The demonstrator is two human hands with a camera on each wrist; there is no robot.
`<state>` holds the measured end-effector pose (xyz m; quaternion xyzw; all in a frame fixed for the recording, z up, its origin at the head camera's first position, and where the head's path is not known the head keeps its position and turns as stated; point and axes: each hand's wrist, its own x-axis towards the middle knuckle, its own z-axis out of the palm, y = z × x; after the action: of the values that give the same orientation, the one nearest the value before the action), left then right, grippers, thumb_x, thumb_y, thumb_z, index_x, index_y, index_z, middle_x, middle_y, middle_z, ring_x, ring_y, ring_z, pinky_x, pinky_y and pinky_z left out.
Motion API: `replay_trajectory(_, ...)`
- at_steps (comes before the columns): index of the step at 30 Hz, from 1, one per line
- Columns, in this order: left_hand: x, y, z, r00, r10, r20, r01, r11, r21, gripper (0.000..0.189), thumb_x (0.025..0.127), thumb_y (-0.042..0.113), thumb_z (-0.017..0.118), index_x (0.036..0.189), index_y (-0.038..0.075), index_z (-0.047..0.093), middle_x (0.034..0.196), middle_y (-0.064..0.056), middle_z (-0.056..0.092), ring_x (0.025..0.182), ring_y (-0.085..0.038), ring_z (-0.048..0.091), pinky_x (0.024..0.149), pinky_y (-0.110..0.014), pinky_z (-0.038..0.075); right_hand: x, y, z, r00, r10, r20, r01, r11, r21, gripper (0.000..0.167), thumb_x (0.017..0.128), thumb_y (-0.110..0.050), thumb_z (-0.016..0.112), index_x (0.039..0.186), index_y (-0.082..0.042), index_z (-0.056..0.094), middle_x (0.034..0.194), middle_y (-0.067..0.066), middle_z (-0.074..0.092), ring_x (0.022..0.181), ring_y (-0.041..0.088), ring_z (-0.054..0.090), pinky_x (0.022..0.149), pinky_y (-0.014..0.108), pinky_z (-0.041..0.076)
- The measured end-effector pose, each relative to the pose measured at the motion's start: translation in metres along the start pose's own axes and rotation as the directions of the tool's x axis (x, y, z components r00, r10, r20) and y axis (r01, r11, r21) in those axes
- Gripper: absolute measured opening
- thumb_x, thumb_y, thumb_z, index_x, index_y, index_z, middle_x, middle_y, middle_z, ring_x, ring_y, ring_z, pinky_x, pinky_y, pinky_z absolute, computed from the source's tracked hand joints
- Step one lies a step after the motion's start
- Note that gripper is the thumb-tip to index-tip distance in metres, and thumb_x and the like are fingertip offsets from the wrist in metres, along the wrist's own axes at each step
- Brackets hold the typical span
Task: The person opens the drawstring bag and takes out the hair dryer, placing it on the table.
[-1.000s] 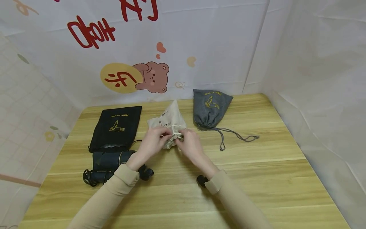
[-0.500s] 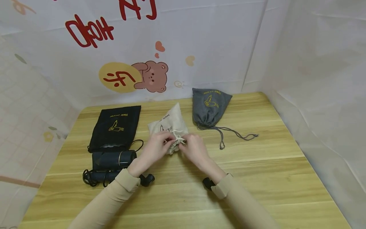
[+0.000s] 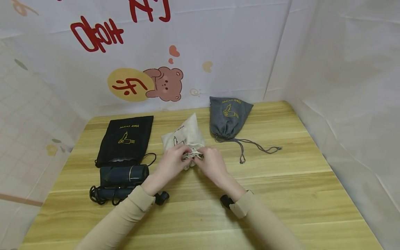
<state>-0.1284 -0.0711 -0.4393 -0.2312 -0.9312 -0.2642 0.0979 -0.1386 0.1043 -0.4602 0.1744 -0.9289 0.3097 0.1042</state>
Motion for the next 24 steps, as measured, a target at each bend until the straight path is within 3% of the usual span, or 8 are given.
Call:
replay_trajectory(9, 0.003, 0.005, 0.008, 0.999, -0.008, -0.045, 0.011, 0.997, 0.071, 0.016, 0.084, -0.001, 0.077, 0.093, 0.006, 0.067, 0.083, -0.007, 0.068, 0.070, -0.019, 0.064, 0.062, -0.035, 0.055, 0.000, -0.004, 0.001, 0.999, 0.034, -0.003, -0.034, 0.999, -0.002, 0.008, 0.086, -0.011, 0.081, 0.080, -0.012, 0.076, 0.067, 0.000, 0.066, 0.060, 0.012, 0.047, 0.058, 0.028, 0.038)
replay_trajectory(13, 0.004, 0.005, 0.011, 0.999, -0.022, -0.050, 0.026, 0.995, 0.091, 0.017, 0.087, 0.002, 0.081, 0.096, 0.005, 0.067, 0.087, -0.009, 0.070, 0.075, -0.023, 0.070, 0.065, -0.037, 0.059, 0.000, -0.004, 0.002, 0.999, 0.041, -0.011, -0.041, 0.999, 0.002, 0.006, 0.086, -0.009, 0.080, 0.082, -0.011, 0.078, 0.070, 0.001, 0.070, 0.061, 0.013, 0.051, 0.059, 0.029, 0.041)
replay_trajectory(18, 0.005, 0.002, 0.009, 0.999, 0.001, -0.047, 0.003, 0.997, 0.075, 0.016, 0.088, 0.001, 0.081, 0.098, 0.004, 0.069, 0.090, -0.011, 0.073, 0.079, -0.025, 0.073, 0.068, -0.038, 0.061, 0.000, -0.005, 0.003, 0.999, 0.053, -0.008, -0.053, 0.998, 0.026, 0.002, 0.088, -0.011, 0.080, 0.087, -0.010, 0.080, 0.073, 0.002, 0.073, 0.062, 0.013, 0.053, 0.059, 0.029, 0.044)
replay_trajectory(24, 0.007, 0.000, 0.000, 0.999, -0.035, -0.035, 0.035, 0.999, -0.026, 0.013, 0.091, 0.000, 0.077, 0.104, 0.004, 0.075, 0.097, -0.011, 0.079, 0.082, -0.020, 0.074, 0.072, -0.034, 0.061, -0.005, -0.007, 0.000, 0.994, 0.104, -0.026, -0.101, 0.992, 0.079, 0.027, 0.087, -0.013, 0.083, 0.113, -0.007, 0.079, 0.087, 0.008, 0.080, 0.066, 0.014, 0.063, 0.062, 0.031, 0.052)
